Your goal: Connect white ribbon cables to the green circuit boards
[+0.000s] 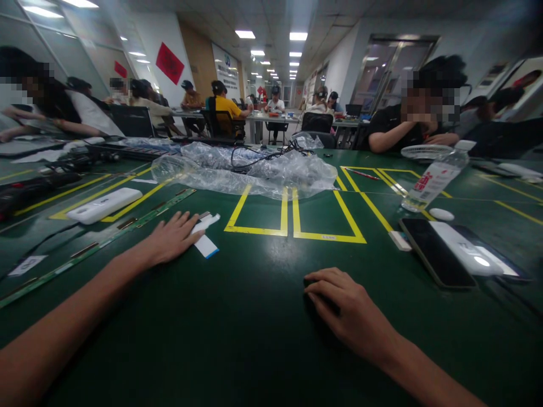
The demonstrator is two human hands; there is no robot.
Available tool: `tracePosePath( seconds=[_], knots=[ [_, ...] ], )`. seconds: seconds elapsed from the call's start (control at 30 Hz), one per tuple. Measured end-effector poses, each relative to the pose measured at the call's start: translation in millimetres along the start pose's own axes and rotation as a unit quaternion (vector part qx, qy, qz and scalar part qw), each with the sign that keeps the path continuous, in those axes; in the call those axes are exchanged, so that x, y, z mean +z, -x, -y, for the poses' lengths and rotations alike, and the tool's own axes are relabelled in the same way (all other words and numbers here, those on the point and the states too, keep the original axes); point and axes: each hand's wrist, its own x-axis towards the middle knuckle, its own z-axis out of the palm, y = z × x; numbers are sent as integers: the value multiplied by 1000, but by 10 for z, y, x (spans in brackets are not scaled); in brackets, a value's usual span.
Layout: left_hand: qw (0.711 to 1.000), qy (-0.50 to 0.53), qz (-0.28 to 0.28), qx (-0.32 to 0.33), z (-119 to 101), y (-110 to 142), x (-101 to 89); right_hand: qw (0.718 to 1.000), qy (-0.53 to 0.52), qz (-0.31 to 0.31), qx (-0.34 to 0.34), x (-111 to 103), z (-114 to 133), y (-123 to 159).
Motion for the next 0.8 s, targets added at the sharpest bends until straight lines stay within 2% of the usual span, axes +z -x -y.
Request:
tracePosePath(
  seconds=[0.1,0.2,0.27,0.33,0.43,0.5,0.6,0.7,0.8],
  knots=[
    [990,-8,-3,141,-574,201,63,1000,-7,-4,6,0,8,-16],
    [961,-3,-5,276,-1149,533,95,1000,0,-12,8,13,39,-18],
    [942,10,5,336,-1440,774,85,1000,17,-9,6,33,71,-10],
    [927,23,15,374,-1626,968,70,999,35,3,-3,60,101,3],
    [920,32,17,391,-1725,1069,79,998,56,16,-15,88,123,19],
    [927,29,5,374,-1680,982,105,998,62,21,-18,84,122,23],
    [958,13,-48,281,-1406,662,140,998,58,30,-15,46,111,22],
    [988,-22,-101,116,-843,275,136,998,44,37,0,12,104,21],
    [991,-29,-119,-59,-147,24,97,998,42,43,10,11,101,25]
  ],
)
